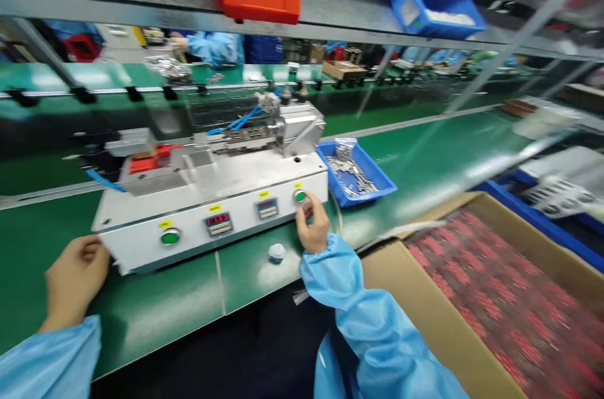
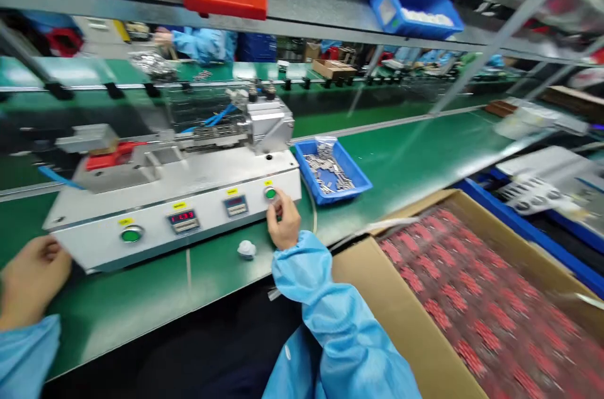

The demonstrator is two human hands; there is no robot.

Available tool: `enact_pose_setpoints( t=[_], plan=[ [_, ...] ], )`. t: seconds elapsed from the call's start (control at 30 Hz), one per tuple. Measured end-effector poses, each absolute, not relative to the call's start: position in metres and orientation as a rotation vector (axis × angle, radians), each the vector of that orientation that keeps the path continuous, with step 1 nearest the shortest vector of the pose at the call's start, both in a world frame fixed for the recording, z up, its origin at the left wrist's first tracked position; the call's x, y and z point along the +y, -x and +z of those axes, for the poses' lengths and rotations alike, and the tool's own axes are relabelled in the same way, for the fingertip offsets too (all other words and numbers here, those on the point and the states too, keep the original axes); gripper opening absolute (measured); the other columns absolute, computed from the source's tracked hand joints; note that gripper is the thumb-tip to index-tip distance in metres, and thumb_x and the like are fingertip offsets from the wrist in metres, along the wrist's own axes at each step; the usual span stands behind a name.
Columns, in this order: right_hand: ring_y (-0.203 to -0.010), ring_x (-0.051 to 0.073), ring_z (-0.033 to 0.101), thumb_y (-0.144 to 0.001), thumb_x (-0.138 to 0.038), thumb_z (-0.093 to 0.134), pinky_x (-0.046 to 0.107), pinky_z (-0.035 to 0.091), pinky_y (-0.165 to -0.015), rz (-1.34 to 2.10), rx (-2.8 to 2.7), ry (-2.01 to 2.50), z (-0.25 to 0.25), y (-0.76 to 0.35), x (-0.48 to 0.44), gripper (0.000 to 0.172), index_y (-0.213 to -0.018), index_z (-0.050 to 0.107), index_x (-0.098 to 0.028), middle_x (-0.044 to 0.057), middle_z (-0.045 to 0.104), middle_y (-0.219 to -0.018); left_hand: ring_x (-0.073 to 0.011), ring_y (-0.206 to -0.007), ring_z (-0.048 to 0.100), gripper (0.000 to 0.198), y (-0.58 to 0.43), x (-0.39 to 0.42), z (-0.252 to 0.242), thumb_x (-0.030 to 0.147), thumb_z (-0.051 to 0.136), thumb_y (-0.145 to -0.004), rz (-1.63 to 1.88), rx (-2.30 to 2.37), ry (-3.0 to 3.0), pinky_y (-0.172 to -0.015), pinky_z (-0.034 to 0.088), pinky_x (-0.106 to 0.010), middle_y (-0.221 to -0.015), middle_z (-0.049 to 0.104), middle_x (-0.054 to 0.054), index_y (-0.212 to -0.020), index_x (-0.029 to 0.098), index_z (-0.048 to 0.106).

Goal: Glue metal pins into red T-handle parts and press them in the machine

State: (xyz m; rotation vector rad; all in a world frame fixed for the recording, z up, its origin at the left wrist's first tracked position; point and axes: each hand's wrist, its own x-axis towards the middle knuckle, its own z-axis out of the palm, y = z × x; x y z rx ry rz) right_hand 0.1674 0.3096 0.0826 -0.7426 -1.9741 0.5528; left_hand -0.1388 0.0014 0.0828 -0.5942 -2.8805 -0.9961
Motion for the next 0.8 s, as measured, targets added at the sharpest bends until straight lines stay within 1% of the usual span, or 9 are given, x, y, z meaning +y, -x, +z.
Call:
enact_pose_setpoints(
  t=[0.03, 0.1, 0.17, 0.37, 0.67, 0.8],
  plan=[
    [-0.072, 0.018, 0.06, -0.1, -0.031, 0.048, 0.032, 0.057, -0.071, 0.577, -1.961, 0.734, 0.083, -0.166, 0.312, 0.04, -0.134, 0.064, -0.019, 0.004, 0.064, -0.084, -0.026, -0.058, 0.063, 0.021, 0.139, 0.004, 0.083, 0.044, 0.047, -0.069, -1.113, -2.848, 0.465, -0.056, 0.051, -0.037, -0.057, 0.058, 0.001, -0.081, 0.028, 0.052],
    [-0.071, 0.019, 0.06, -0.098, -0.033, 0.051, 0.035, 0.058, -0.071, 0.602, -1.938, 0.749, 0.083, -0.163, 0.317, 0.041, -0.134, 0.065, -0.019, 0.005, 0.065, -0.083, -0.0249, -0.063, 0.065, 0.021, 0.141, 0.008, 0.083, 0.042, 0.05, -0.068, -1.158, -2.823, 0.423, -0.062, 0.054, -0.037, -0.064, 0.063, 0.0, -0.081, 0.026, 0.055],
    [-0.071, 0.02, 0.06, -0.097, -0.036, 0.053, 0.036, 0.059, -0.072, 0.594, -1.923, 0.77, 0.082, -0.16, 0.322, 0.043, -0.134, 0.066, -0.018, 0.005, 0.065, -0.082, -0.0224, -0.064, 0.065, 0.023, 0.143, 0.01, 0.082, 0.042, 0.052, -0.071, -1.161, -2.815, 0.417, -0.065, 0.054, -0.033, -0.066, 0.064, 0.0, -0.083, 0.025, 0.059],
    [-0.069, 0.02, 0.06, -0.098, -0.038, 0.052, 0.036, 0.059, -0.07, 0.542, -1.915, 0.735, 0.083, -0.158, 0.323, 0.041, -0.131, 0.068, -0.018, 0.005, 0.063, -0.078, -0.0196, -0.061, 0.061, 0.027, 0.143, 0.007, 0.078, 0.045, 0.055, -0.075, -1.214, -2.8, 0.437, -0.06, 0.049, -0.028, -0.064, 0.064, 0.0, -0.086, 0.022, 0.064],
    [-0.067, 0.019, 0.06, -0.099, -0.036, 0.053, 0.034, 0.057, -0.065, 0.516, -1.896, 0.684, 0.083, -0.157, 0.323, 0.038, -0.128, 0.069, -0.018, 0.004, 0.063, -0.078, -0.0194, -0.059, 0.06, 0.026, 0.14, 0.009, 0.084, 0.044, 0.056, -0.074, -1.238, -2.794, 0.439, -0.059, 0.047, -0.028, -0.061, 0.062, 0.001, -0.086, 0.022, 0.065],
    [-0.067, 0.019, 0.06, -0.099, -0.037, 0.053, 0.035, 0.058, -0.067, 0.532, -1.899, 0.705, 0.083, -0.156, 0.323, 0.039, -0.128, 0.069, -0.018, 0.004, 0.063, -0.078, -0.0195, -0.059, 0.06, 0.027, 0.141, 0.009, 0.083, 0.044, 0.056, -0.074, -1.237, -2.791, 0.439, -0.06, 0.047, -0.028, -0.062, 0.063, 0.001, -0.086, 0.022, 0.066]
  ],
)
